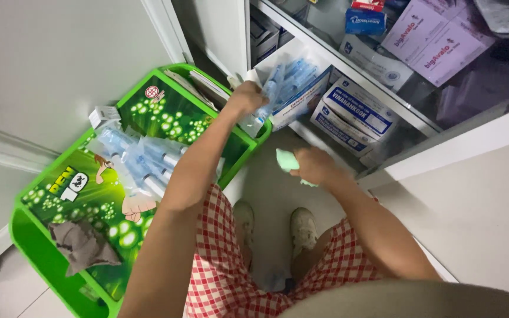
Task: The person sits on the floor and organizes medical supplies by transferring individually wrapped items from a green tray into a white cabinet. They use a green cloth to wipe the items before placing them into boxes inside the cabinet.
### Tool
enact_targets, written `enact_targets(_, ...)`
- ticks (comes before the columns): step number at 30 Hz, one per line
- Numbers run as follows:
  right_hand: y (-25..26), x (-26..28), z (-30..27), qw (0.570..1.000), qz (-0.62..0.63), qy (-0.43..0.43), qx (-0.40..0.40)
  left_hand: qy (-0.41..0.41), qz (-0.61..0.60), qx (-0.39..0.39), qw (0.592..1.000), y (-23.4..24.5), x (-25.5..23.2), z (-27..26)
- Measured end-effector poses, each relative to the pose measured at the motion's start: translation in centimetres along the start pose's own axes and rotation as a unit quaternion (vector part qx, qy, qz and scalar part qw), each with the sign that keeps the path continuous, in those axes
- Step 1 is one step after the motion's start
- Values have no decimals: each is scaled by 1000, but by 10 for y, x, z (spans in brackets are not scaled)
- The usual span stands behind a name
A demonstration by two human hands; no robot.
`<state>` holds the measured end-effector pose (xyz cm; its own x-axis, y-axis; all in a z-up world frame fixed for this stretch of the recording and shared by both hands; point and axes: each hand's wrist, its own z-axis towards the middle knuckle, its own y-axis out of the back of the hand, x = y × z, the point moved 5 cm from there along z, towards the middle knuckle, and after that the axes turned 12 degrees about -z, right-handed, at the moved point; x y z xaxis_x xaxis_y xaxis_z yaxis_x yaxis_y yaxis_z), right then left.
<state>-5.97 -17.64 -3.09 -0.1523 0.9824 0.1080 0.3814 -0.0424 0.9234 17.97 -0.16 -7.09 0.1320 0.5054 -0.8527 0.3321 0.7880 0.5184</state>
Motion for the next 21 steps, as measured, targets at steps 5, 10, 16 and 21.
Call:
enact_targets(5,32,4,-16,999,-13,-5,-30,-31,114,56,991,-25,-57,52)
enact_targets(10,55,8,-26,998,10,24,-64,-25,161,-9,987,-66,-64,98)
enact_targets(16,82,6,-35,997,51,-34,-36,-102,296,-77,947,-83,-63,75)
enact_targets(21,77,2,-33,998,45,-39,-34,28,272,55,960,-119,17,108)
